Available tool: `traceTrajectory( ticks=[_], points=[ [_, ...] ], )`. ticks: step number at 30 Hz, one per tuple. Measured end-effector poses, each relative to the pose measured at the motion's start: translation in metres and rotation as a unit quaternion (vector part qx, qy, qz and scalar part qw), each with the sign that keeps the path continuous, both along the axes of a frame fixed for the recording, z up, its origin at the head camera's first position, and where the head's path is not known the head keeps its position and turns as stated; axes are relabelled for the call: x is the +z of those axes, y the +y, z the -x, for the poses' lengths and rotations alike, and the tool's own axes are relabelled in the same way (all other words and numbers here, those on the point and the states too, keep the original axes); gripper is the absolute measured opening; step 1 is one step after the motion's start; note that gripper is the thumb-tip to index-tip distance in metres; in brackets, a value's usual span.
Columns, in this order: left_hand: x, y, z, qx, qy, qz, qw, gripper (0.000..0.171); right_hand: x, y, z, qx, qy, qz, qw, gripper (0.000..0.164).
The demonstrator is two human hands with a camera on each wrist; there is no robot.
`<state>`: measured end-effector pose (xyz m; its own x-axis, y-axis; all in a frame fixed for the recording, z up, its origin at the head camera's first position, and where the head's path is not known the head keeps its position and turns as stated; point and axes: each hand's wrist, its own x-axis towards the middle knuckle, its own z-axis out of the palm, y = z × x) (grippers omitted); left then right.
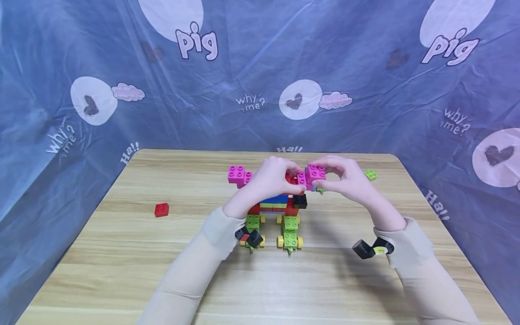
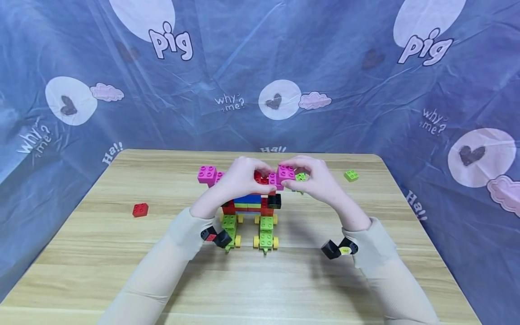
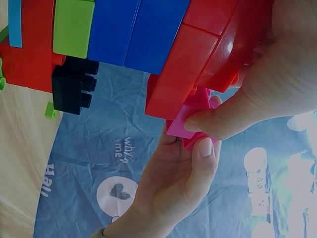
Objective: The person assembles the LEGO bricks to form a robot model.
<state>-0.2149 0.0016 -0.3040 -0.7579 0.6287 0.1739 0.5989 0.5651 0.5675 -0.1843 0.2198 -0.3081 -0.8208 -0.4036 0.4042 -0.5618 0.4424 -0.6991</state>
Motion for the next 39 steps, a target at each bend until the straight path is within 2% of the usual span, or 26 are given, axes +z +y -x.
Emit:
traceTrajectory(
  ticks=[19,30,39],
  points=[
    [0.0002,0.0011,0.0006,0.008,-0.005,0.008,0.9999,0.046,0.0037,-0.0012,0.0005,-0.01,0.019,-0.05,0.999,0.038],
    [-0.0007,0.0013,0.0004,0.004,0.005,0.009,0.9999,0.046,0.0054,-0.0002,-0.0002,-0.005,0.027,-0.064,0.998,0.039],
    [-0.0006,0.0011,0.0004,0.002,0.012,0.008,0.9999,0.045,0.006,0.0013,0.0023,0.0,0.017,-0.079,0.997,0.039]
  ],
)
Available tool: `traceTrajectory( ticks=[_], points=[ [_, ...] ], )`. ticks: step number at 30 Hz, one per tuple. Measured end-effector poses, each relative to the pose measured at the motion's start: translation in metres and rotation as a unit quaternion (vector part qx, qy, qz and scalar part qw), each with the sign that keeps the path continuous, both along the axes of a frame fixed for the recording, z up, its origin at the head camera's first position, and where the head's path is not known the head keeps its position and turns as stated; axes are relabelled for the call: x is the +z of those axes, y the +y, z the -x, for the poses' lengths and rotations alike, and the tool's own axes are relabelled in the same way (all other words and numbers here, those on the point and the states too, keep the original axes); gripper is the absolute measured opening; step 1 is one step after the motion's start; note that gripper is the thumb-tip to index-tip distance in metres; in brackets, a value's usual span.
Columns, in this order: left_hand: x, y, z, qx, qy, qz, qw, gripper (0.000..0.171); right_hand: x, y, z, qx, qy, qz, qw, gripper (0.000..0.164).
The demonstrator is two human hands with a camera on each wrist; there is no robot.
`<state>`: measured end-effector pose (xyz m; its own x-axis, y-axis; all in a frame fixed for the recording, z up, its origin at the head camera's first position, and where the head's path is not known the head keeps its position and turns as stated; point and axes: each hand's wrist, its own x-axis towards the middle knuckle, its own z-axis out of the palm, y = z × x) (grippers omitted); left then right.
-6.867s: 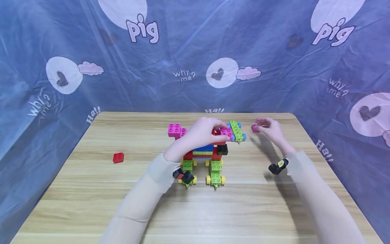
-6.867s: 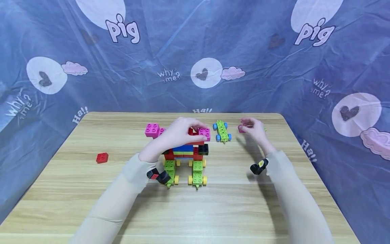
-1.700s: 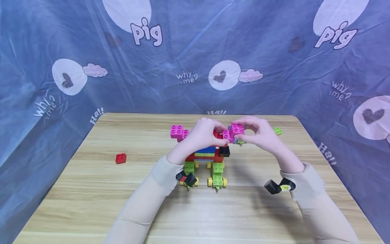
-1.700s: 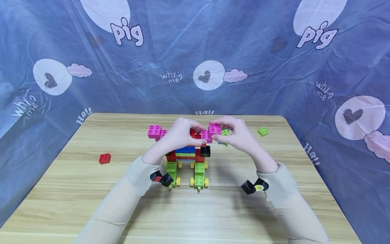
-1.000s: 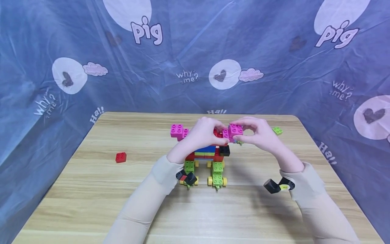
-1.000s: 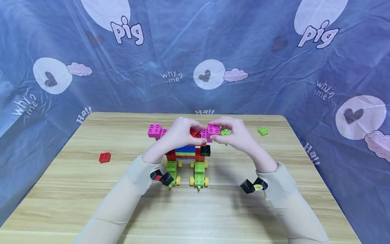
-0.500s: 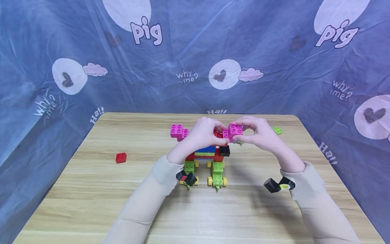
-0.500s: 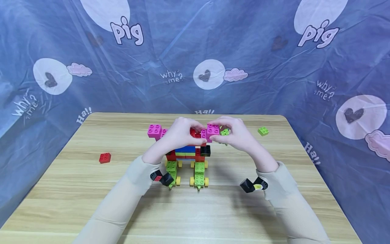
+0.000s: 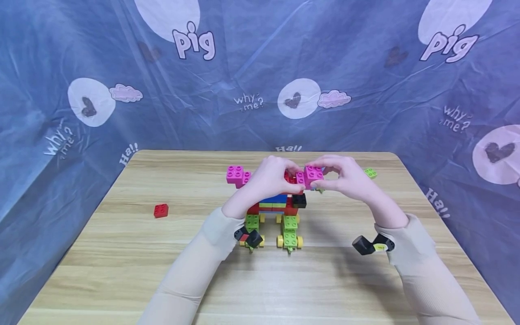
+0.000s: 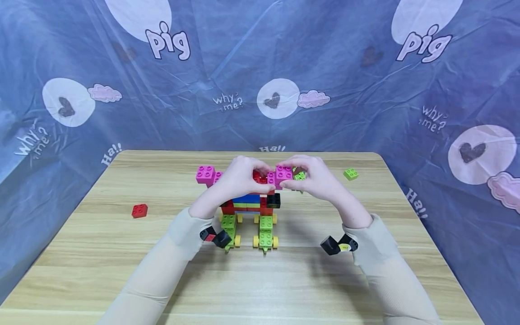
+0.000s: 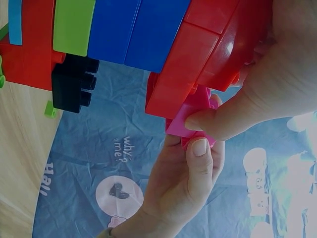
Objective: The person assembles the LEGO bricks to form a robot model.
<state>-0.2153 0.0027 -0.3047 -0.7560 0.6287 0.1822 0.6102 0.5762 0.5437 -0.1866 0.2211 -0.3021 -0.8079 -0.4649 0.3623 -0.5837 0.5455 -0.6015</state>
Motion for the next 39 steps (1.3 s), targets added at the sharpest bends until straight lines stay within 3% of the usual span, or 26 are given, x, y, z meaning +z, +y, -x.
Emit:
traceTrajectory(
  ticks=[13,39],
  points=[
    [-0.0001,0.0002,-0.0004,0.002,-0.004,0.001,1.0,0.045,0.0036,-0.0015,0.0,0.002,-0.016,-0.013,1.0,0.037],
    [0.0006,0.0001,-0.0009,0.003,0.008,-0.002,1.0,0.045,0.0017,-0.0004,0.0007,-0.002,0.048,-0.049,0.998,0.038]
  ],
)
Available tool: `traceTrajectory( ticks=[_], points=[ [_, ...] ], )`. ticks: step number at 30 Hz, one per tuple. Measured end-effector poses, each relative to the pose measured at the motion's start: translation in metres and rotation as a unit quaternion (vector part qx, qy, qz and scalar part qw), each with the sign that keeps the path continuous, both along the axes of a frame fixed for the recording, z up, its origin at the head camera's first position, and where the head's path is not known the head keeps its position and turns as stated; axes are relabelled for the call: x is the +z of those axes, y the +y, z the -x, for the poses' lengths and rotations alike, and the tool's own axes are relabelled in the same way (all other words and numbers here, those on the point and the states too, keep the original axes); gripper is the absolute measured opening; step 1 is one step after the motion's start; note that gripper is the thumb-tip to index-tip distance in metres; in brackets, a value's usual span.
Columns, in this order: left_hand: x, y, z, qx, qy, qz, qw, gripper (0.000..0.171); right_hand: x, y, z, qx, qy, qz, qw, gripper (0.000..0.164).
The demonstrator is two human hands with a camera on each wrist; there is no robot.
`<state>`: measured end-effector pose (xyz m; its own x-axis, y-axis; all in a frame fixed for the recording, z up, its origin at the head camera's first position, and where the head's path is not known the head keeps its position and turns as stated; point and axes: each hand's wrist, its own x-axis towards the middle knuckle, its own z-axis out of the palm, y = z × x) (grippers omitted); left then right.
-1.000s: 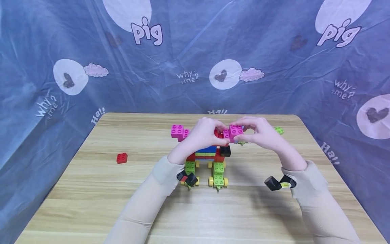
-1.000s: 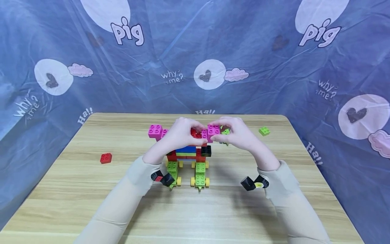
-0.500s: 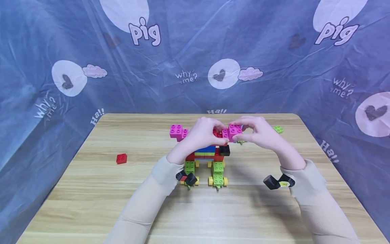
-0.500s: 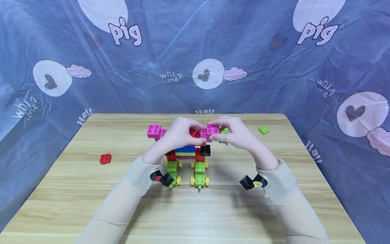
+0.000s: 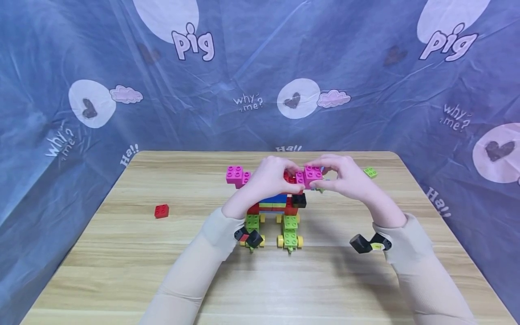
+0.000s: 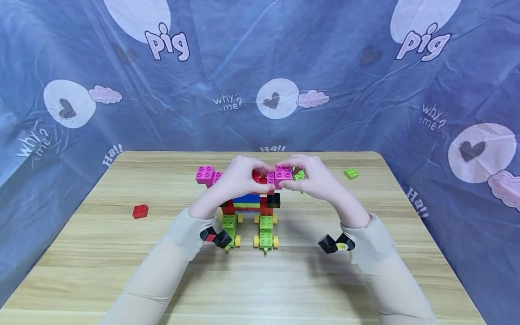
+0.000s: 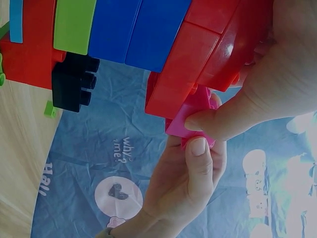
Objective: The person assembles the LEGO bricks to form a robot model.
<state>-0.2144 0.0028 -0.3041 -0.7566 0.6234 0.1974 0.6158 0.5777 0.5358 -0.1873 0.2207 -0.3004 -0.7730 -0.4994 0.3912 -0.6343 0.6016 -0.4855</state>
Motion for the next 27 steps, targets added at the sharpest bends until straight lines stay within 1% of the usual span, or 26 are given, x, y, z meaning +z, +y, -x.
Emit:
traceTrajectory(
  ticks=[3,8,14,21,27],
  points=[
    [-0.0004,0.0001,0.0002,0.0,-0.001,0.0,1.0,0.045,-0.0009,0.0005,0.0003,-0.004,-0.003,0.002,1.0,0.039],
    [-0.0013,0.0005,0.0007,0.002,-0.007,0.002,1.0,0.045,-0.0025,0.0015,-0.0002,-0.01,-0.021,0.008,1.0,0.039],
    [-0.0019,0.0014,0.0016,0.001,-0.019,-0.001,0.9998,0.045,-0.0037,0.0016,-0.001,-0.002,-0.041,0.023,0.999,0.039],
    [0.0,0.0015,0.0029,-0.003,-0.041,-0.007,0.9991,0.044,-0.0035,0.0019,-0.0003,0.002,-0.029,0.025,0.999,0.039],
    [0.0022,0.0002,0.0039,-0.01,-0.05,-0.009,0.9986,0.044,-0.0036,0.0019,0.0005,0.007,-0.031,0.028,0.999,0.04]
  ],
)
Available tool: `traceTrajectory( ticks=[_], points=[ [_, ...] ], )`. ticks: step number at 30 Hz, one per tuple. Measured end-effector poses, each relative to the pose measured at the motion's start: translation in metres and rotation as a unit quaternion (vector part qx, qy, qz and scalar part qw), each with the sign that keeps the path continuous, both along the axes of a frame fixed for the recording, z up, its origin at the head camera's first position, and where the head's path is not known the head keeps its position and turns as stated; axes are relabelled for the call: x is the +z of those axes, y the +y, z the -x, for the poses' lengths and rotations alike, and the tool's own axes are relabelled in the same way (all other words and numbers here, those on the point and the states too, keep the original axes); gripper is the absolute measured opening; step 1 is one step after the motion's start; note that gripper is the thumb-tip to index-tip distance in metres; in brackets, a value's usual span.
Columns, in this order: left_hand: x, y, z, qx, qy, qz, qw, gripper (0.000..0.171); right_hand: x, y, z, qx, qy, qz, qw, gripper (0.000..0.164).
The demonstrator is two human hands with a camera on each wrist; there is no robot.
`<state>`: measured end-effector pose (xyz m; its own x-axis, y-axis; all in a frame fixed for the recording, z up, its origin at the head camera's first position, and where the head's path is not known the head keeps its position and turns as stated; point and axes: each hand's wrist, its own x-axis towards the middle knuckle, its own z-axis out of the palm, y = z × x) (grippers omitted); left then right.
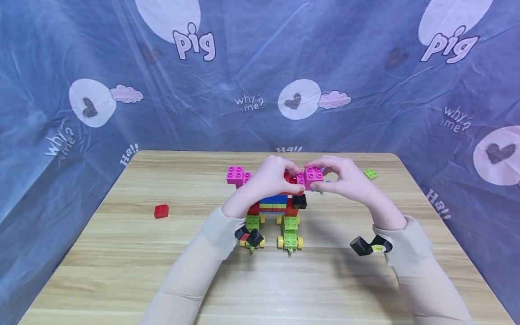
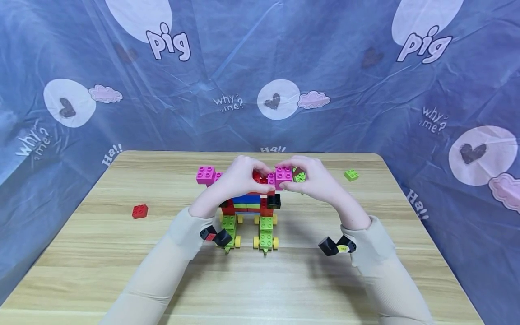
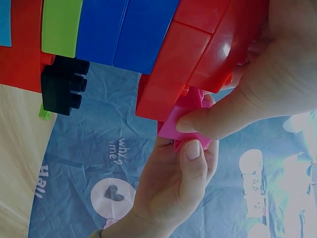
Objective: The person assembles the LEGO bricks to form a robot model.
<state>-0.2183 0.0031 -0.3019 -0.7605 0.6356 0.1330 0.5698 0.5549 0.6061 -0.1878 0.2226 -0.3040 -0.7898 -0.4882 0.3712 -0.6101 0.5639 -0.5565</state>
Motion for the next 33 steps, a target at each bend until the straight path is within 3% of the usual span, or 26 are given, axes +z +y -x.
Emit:
traceTrajectory(
  ticks=[11,20,25,33],
  points=[
    [-0.0011,-0.0018,0.0008,0.001,0.003,0.007,1.0,0.044,-0.0016,-0.0009,0.0001,0.007,-0.006,0.014,1.0,0.041],
    [-0.0022,-0.0011,0.0,-0.002,0.025,0.01,0.9996,0.046,-0.0032,-0.0006,-0.0009,0.007,-0.01,0.03,0.999,0.042],
    [-0.002,0.0,-0.0006,-0.003,0.042,0.006,0.9991,0.057,-0.0039,-0.0002,-0.0028,-0.003,-0.015,0.034,0.999,0.044],
    [-0.0013,-0.0029,-0.0024,-0.01,0.03,-0.032,0.999,0.072,-0.0087,-0.0021,-0.0051,-0.035,-0.042,0.053,0.997,0.046]
  ],
)
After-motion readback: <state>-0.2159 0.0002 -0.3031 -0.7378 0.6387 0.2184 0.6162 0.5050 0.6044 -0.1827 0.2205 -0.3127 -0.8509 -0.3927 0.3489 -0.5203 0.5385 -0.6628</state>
